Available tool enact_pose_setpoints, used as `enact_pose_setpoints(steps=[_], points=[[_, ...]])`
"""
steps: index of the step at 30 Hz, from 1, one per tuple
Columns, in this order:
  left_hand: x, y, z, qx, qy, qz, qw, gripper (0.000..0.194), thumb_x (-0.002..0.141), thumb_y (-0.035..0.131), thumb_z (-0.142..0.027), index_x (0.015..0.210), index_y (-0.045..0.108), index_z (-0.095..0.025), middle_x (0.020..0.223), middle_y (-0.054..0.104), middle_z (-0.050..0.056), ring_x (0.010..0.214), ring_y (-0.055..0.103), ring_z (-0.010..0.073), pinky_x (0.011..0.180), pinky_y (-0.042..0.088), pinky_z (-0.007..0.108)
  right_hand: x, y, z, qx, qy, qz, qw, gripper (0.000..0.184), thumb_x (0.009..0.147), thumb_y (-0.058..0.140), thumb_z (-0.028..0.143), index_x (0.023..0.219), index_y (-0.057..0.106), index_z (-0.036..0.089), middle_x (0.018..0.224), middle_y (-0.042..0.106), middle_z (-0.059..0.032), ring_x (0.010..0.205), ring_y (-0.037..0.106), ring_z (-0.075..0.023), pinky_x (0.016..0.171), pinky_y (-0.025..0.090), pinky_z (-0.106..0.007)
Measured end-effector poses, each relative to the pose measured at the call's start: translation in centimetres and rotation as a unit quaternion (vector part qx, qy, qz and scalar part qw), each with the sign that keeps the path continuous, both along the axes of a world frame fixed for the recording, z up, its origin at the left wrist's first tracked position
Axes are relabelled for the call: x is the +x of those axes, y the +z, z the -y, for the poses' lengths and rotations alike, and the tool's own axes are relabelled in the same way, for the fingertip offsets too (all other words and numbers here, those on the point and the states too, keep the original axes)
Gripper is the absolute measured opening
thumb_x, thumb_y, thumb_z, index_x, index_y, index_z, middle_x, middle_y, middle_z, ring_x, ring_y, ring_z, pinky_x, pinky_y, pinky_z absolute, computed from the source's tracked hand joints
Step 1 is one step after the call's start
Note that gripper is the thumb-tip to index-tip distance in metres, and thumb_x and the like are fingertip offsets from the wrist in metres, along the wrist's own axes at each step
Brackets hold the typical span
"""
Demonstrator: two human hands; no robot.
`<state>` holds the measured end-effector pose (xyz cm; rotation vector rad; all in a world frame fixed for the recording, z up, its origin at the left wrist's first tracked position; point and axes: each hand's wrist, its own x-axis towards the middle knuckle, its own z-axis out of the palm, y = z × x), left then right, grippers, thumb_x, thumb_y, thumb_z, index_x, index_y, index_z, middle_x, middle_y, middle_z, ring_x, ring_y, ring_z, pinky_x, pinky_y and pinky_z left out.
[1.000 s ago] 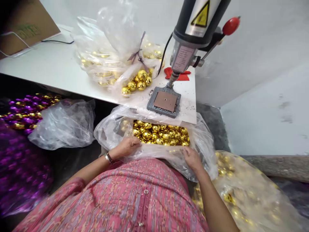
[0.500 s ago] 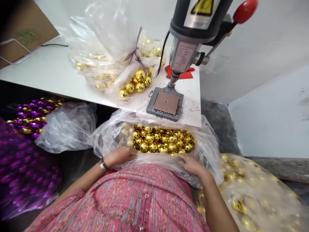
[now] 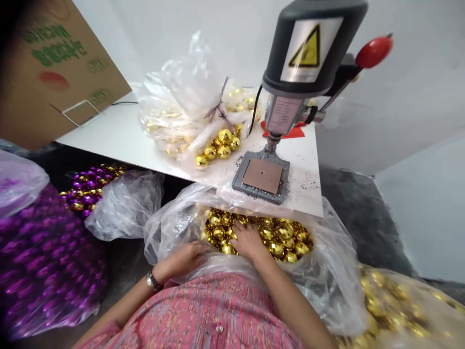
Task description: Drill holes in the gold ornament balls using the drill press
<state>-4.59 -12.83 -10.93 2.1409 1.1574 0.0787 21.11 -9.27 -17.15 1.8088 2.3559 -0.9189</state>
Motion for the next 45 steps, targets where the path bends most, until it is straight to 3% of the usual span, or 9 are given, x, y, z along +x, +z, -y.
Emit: enact_pose_setpoints(steps=[5, 10, 14, 17, 27, 34, 37, 40, 45], points=[[1.2, 4.8, -3.7, 0.055, 0.09, 0.164, 0.981, 0.026, 0.103, 0.062, -0.031, 0.121, 0.081, -0.025, 0.121, 0.083, 0.008, 0.114, 0.076, 0.0206, 0.106, 0.061, 0.034, 3.6, -2.5, 0.8, 0.041, -0.036, -0.014, 0.998, 0.053, 0.101, 0.062, 0.05, 0.143, 0.061, 0.017, 0.15, 0.059, -0.013, 0.142, 0.058, -0.0214, 0.124, 0.055, -0.049], [2.1, 8.5, -14.0, 0.221, 0.32, 0.135, 0.911, 0.031, 0.103, 0.054, -0.016, 0.12, 0.079, -0.018, 0.116, 0.083, 0.011, 0.1, 0.079, 0.0203, 0.101, 0.063, 0.035, 4.9, -4.3, 1.7, 0.058, -0.058, -0.047, 0.996, 0.046, 0.102, 0.059, 0.051, 0.132, 0.066, 0.017, 0.139, 0.066, -0.0114, 0.132, 0.063, -0.0168, 0.12, 0.057, -0.044], [2.9, 9.5, -20.6, 0.226, 0.266, 0.048, 0.936, 0.042, 0.104, 0.049, -0.01, 0.136, 0.075, -0.015, 0.13, 0.081, 0.015, 0.116, 0.078, 0.0243, 0.109, 0.06, 0.036, 5.3, -5.4, 3.6, 0.071, -0.066, -0.064, 0.993, 0.037, 0.105, 0.054, 0.043, 0.124, 0.073, 0.018, 0.134, 0.071, -0.0119, 0.139, 0.063, -0.0206, 0.128, 0.053, -0.051], [3.2, 9.9, -22.6, 0.219, 0.29, -0.045, 0.931, 0.044, 0.107, 0.048, -0.015, 0.145, 0.07, -0.015, 0.148, 0.073, 0.017, 0.134, 0.071, 0.0283, 0.116, 0.055, 0.039, 5.6, -6.1, 4.1, 0.079, -0.073, -0.074, 0.992, 0.044, 0.106, 0.041, 0.036, 0.125, 0.078, 0.022, 0.131, 0.075, -0.0116, 0.145, 0.062, -0.0273, 0.127, 0.053, -0.057], [2.7, 8.3, -21.2, 0.191, 0.247, -0.139, 0.94, 0.062, 0.095, 0.064, -0.013, 0.156, 0.057, -0.017, 0.171, 0.048, 0.018, 0.143, 0.064, 0.0315, 0.115, 0.057, 0.04, 5.8, -7.2, 4.1, 0.089, -0.104, -0.087, 0.987, 0.048, 0.103, 0.041, 0.035, 0.129, 0.079, 0.025, 0.134, 0.076, -0.0082, 0.146, 0.063, -0.03, 0.127, 0.052, -0.061], [1.3, 8.6, -20.3, 0.19, 0.254, 0.056, 0.947, 0.069, 0.08, 0.078, -0.014, 0.147, 0.063, -0.018, 0.156, 0.061, 0.017, 0.135, 0.065, 0.0308, 0.116, 0.054, 0.043, 5.9, -7.7, 4.3, 0.098, -0.106, -0.094, 0.985, 0.048, 0.102, 0.041, 0.035, 0.13, 0.079, 0.026, 0.135, 0.075, -0.0084, 0.146, 0.063, -0.0308, 0.125, 0.053, -0.062], [1.5, 9.5, -19.2, 0.075, 0.295, 0.311, 0.9, 0.062, 0.078, 0.086, -0.03, 0.135, 0.066, -0.02, 0.126, 0.074, 0.01, 0.107, 0.071, 0.0215, 0.094, 0.06, 0.033, 5.9, -7.9, 4.4, 0.105, -0.104, -0.097, 0.984, 0.048, 0.102, 0.041, 0.035, 0.13, 0.078, 0.025, 0.134, 0.075, -0.0095, 0.146, 0.062, -0.0301, 0.126, 0.052, -0.06], [2.8, 10.0, -17.9, -0.165, 0.274, 0.512, 0.797, 0.059, 0.077, 0.089, -0.048, 0.123, 0.065, -0.021, 0.103, 0.075, 0.004, 0.071, 0.062, 0.0101, 0.065, 0.052, 0.022, 5.9, -8.2, 4.5, 0.114, -0.101, -0.099, 0.983, 0.048, 0.102, 0.04, 0.035, 0.131, 0.078, 0.025, 0.133, 0.076, -0.0097, 0.145, 0.062, -0.0301, 0.125, 0.052, -0.06], [6.0, 9.6, -17.5, -0.375, 0.27, 0.57, 0.679, 0.044, 0.085, 0.087, -0.049, 0.108, 0.064, -0.019, 0.089, 0.073, 0.002, 0.058, 0.058, 0.0066, 0.055, 0.047, 0.019, 5.9, -8.7, 4.6, 0.133, -0.093, -0.105, 0.981, 0.042, 0.104, 0.044, 0.032, 0.129, 0.077, 0.022, 0.132, 0.075, -0.0125, 0.142, 0.063, -0.0265, 0.125, 0.052, -0.057]])
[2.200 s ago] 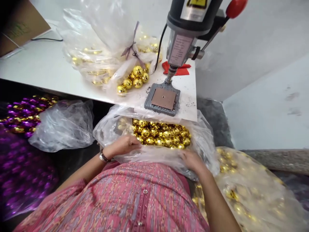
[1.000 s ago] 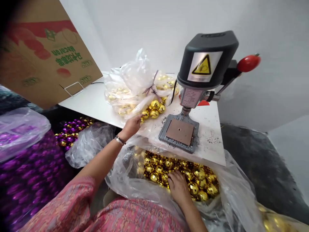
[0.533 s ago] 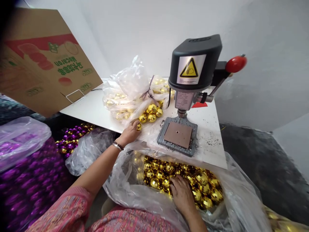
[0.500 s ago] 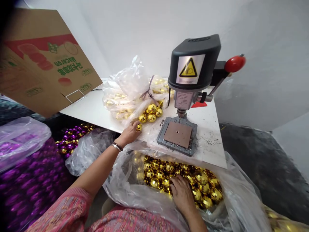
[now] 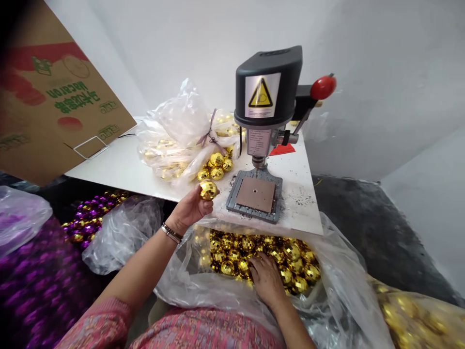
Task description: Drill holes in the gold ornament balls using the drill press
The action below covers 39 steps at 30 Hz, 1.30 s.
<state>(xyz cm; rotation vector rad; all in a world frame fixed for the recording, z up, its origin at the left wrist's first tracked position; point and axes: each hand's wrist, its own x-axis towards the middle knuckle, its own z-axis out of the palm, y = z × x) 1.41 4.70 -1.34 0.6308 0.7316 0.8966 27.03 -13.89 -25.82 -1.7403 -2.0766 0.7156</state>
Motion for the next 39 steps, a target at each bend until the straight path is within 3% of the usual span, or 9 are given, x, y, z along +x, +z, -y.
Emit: enact_pose_setpoints(steps=[4, 9, 12, 16, 25, 29, 34, 36, 39], points=[[1.9, 0.0, -1.0, -0.018, -0.004, -0.011, 1.0, 0.039, 0.092, 0.082, -0.039, 0.118, 0.058, -0.021, 0.086, 0.074, 0.001, 0.067, 0.072, 0.0126, 0.062, 0.056, 0.021, -0.1, -0.3, 0.1, 0.002, -0.002, -0.003, 1.0, 0.038, 0.103, 0.059, 0.041, 0.129, 0.071, 0.016, 0.133, 0.071, -0.0115, 0.143, 0.06, -0.0212, 0.128, 0.05, -0.054], [4.4, 1.0, -2.4, 0.014, -0.049, -0.089, 0.995, 0.059, 0.089, 0.084, -0.026, 0.136, 0.049, -0.026, 0.094, 0.077, 0.002, 0.079, 0.081, 0.0185, 0.067, 0.06, 0.024, -0.4, -0.3, 0.0, -0.003, -0.008, -0.004, 1.0, 0.045, 0.101, 0.063, 0.048, 0.131, 0.067, 0.015, 0.138, 0.066, -0.011, 0.141, 0.059, -0.0204, 0.127, 0.052, -0.051], [6.3, 1.4, -3.2, 0.041, -0.043, -0.168, 0.984, 0.06, 0.089, 0.085, -0.026, 0.138, 0.051, -0.025, 0.087, 0.074, -0.001, 0.062, 0.074, 0.012, 0.054, 0.05, 0.017, -0.4, -0.2, 0.0, -0.006, -0.011, -0.008, 1.0, 0.046, 0.101, 0.063, 0.048, 0.133, 0.066, 0.015, 0.14, 0.065, -0.0114, 0.141, 0.059, -0.0204, 0.126, 0.053, -0.05], [8.6, 1.5, -4.1, 0.118, -0.031, -0.259, 0.958, 0.052, 0.087, 0.088, -0.023, 0.131, 0.061, -0.022, 0.075, 0.065, -0.007, 0.043, 0.048, 0.0017, 0.045, 0.033, 0.015, -0.4, -0.1, 0.1, -0.007, -0.012, -0.018, 1.0, 0.047, 0.101, 0.062, 0.049, 0.134, 0.066, 0.016, 0.142, 0.064, -0.0117, 0.141, 0.059, -0.0204, 0.126, 0.053, -0.05], [10.6, 0.6, -5.1, 0.211, -0.079, -0.357, 0.907, 0.044, 0.086, 0.085, -0.025, 0.126, 0.068, -0.018, 0.081, 0.067, -0.004, 0.052, 0.047, 0.0055, 0.052, 0.037, 0.021, -0.3, 0.0, 0.2, 0.003, -0.009, -0.042, 0.999, 0.049, 0.1, 0.063, 0.05, 0.134, 0.065, 0.015, 0.14, 0.065, -0.0116, 0.139, 0.06, -0.0205, 0.124, 0.054, -0.05], [11.0, 1.0, -5.2, 0.261, -0.092, -0.427, 0.861, 0.043, 0.084, 0.085, -0.03, 0.123, 0.074, -0.018, 0.093, 0.073, 0.002, 0.069, 0.058, 0.0111, 0.064, 0.045, 0.024, -0.3, 0.3, 0.2, 0.002, -0.011, -0.049, 0.999, 0.049, 0.1, 0.063, 0.05, 0.134, 0.065, 0.015, 0.14, 0.064, -0.0116, 0.138, 0.06, -0.0203, 0.124, 0.054, -0.049], [11.9, 1.9, -4.4, 0.366, -0.114, -0.545, 0.746, 0.057, 0.08, 0.088, -0.031, 0.133, 0.074, -0.017, 0.11, 0.079, 0.007, 0.099, 0.069, 0.0233, 0.092, 0.053, 0.033, -0.4, 1.3, 0.1, -0.002, -0.017, -0.058, 0.998, 0.047, 0.1, 0.063, 0.05, 0.132, 0.066, 0.015, 0.138, 0.065, -0.0114, 0.138, 0.06, -0.0198, 0.124, 0.054, -0.049], [12.3, 1.8, -4.1, 0.379, -0.116, -0.558, 0.729, 0.059, 0.081, 0.087, -0.03, 0.136, 0.073, -0.015, 0.114, 0.08, 0.009, 0.104, 0.07, 0.0255, 0.095, 0.053, 0.034, -0.5, 1.9, 0.1, 0.002, -0.02, -0.065, 0.998, 0.046, 0.1, 0.063, 0.05, 0.13, 0.067, 0.014, 0.137, 0.066, -0.0112, 0.137, 0.061, -0.0196, 0.124, 0.054, -0.049], [12.6, 1.3, -4.0, 0.365, -0.114, -0.555, 0.739, 0.062, 0.083, 0.086, -0.029, 0.142, 0.07, -0.014, 0.117, 0.08, 0.01, 0.105, 0.071, 0.0251, 0.095, 0.053, 0.033, -0.6, 3.9, 0.1, 0.023, -0.023, -0.08, 0.996, 0.045, 0.101, 0.062, 0.05, 0.128, 0.068, 0.014, 0.134, 0.068, -0.011, 0.136, 0.062, -0.0188, 0.125, 0.053, -0.05]])
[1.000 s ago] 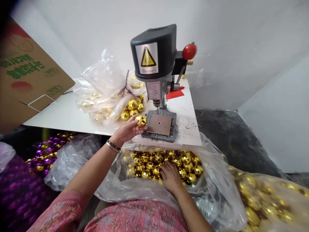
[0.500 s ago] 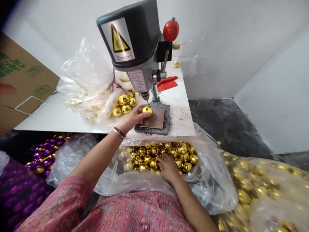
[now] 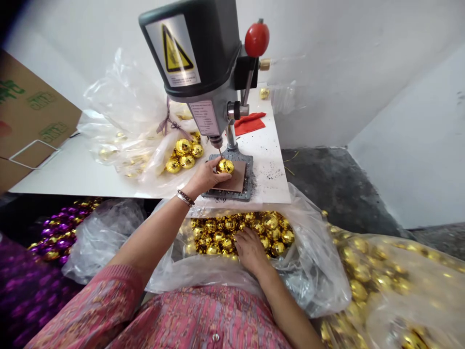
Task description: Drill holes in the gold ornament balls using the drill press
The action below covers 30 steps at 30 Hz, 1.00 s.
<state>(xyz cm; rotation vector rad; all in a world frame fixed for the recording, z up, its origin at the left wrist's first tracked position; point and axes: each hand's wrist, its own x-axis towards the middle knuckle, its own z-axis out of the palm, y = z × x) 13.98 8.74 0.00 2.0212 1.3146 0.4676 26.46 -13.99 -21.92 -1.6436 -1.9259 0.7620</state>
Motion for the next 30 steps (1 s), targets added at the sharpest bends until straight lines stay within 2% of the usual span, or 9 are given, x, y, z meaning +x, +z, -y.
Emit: enact_pose_setpoints(steps=[4, 6, 8, 11, 15, 19, 24, 28, 30], points=[[-0.1, -0.6, 0.0, -0.023, 0.023, 0.033, 0.999, 0.067, 0.08, 0.088, -0.028, 0.144, 0.07, -0.017, 0.116, 0.08, 0.006, 0.102, 0.072, 0.0234, 0.091, 0.053, 0.031, 0.9, 5.7, -0.5, 0.053, 0.029, -0.032, 0.998, 0.039, 0.108, 0.045, 0.041, 0.118, 0.077, 0.02, 0.115, 0.078, -0.0066, 0.11, 0.073, -0.0107, 0.106, 0.061, -0.029], [-0.1, -0.8, 0.0, -0.032, 0.024, 0.049, 0.998, 0.066, 0.079, 0.088, -0.029, 0.142, 0.071, -0.018, 0.111, 0.081, 0.004, 0.098, 0.072, 0.0228, 0.088, 0.053, 0.03, 2.1, 10.0, -1.4, 0.088, 0.053, -0.051, 0.993, 0.04, 0.109, 0.045, 0.043, 0.108, 0.08, 0.024, 0.103, 0.081, -0.0019, 0.093, 0.075, -0.0055, 0.087, 0.06, -0.017], [-0.2, -1.0, 0.0, -0.039, 0.025, 0.063, 0.997, 0.066, 0.078, 0.089, -0.029, 0.141, 0.072, -0.018, 0.107, 0.081, 0.004, 0.095, 0.072, 0.0226, 0.085, 0.053, 0.029, 3.8, 14.8, -3.1, 0.133, 0.037, -0.065, 0.988, 0.045, 0.108, 0.046, 0.05, 0.095, 0.08, 0.022, 0.092, 0.079, -0.0002, 0.084, 0.073, -0.004, 0.079, 0.058, -0.014], [-0.3, -1.6, 0.0, -0.037, 0.031, 0.083, 0.995, 0.067, 0.077, 0.09, -0.03, 0.141, 0.072, -0.019, 0.105, 0.081, 0.004, 0.093, 0.072, 0.0228, 0.083, 0.053, 0.03, 6.5, 22.4, -6.9, 0.211, -0.084, -0.075, 0.971, 0.054, 0.105, 0.047, 0.06, 0.086, 0.073, 0.016, 0.08, 0.073, -0.003, 0.076, 0.066, -0.0061, 0.07, 0.054, -0.017], [-0.3, -2.6, -0.3, -0.034, 0.034, 0.103, 0.993, 0.066, 0.075, 0.091, -0.032, 0.138, 0.074, -0.022, 0.106, 0.081, 0.004, 0.094, 0.072, 0.0238, 0.084, 0.053, 0.031, 8.4, 31.3, -13.2, 0.304, -0.275, -0.094, 0.907, 0.057, 0.105, 0.041, 0.068, 0.115, 0.066, 0.017, 0.089, 0.068, -0.0041, 0.078, 0.059, -0.0081, 0.075, 0.052, -0.025], [-0.1, -3.2, -0.5, -0.035, 0.038, 0.115, 0.992, 0.074, 0.074, 0.091, -0.033, 0.144, 0.07, -0.02, 0.113, 0.081, 0.007, 0.1, 0.073, 0.0253, 0.091, 0.054, 0.033, 8.1, 38.0, -18.0, 0.297, -0.337, -0.099, 0.888, 0.057, 0.106, 0.032, 0.066, 0.121, 0.063, 0.02, 0.104, 0.065, -0.0066, 0.09, 0.065, -0.0117, 0.087, 0.055, -0.035], [-0.2, -3.1, -0.3, -0.029, 0.017, 0.098, 0.995, 0.066, 0.078, 0.088, -0.033, 0.14, 0.071, -0.02, 0.111, 0.081, 0.007, 0.097, 0.072, 0.0253, 0.088, 0.053, 0.034, 6.8, 42.1, -20.5, 0.218, -0.348, 0.018, 0.912, 0.062, 0.106, 0.038, 0.065, 0.083, 0.066, 0.015, 0.077, 0.057, -0.0051, 0.094, 0.065, -0.017, 0.11, 0.052, -0.052], [-0.1, -2.8, -0.2, -0.023, 0.016, 0.093, 0.995, 0.056, 0.08, 0.088, -0.033, 0.133, 0.074, -0.023, 0.11, 0.081, 0.005, 0.096, 0.072, 0.0235, 0.088, 0.053, 0.031, 5.6, 42.3, -19.8, 0.211, -0.359, 0.084, 0.905, 0.046, 0.109, 0.035, 0.04, 0.08, 0.062, 0.015, 0.09, 0.064, -0.0066, 0.11, 0.066, -0.0165, 0.121, 0.043, -0.049], [-0.1, -2.7, -0.1, -0.02, 0.018, 0.082, 0.996, 0.055, 0.08, 0.088, -0.034, 0.132, 0.074, -0.024, 0.111, 0.081, 0.005, 0.097, 0.073, 0.0237, 0.088, 0.053, 0.031, 4.9, 41.5, -18.4, 0.215, -0.365, 0.098, 0.9, 0.044, 0.109, 0.033, 0.038, 0.08, 0.058, 0.017, 0.097, 0.065, -0.0087, 0.109, 0.065, -0.0168, 0.119, 0.043, -0.047]])
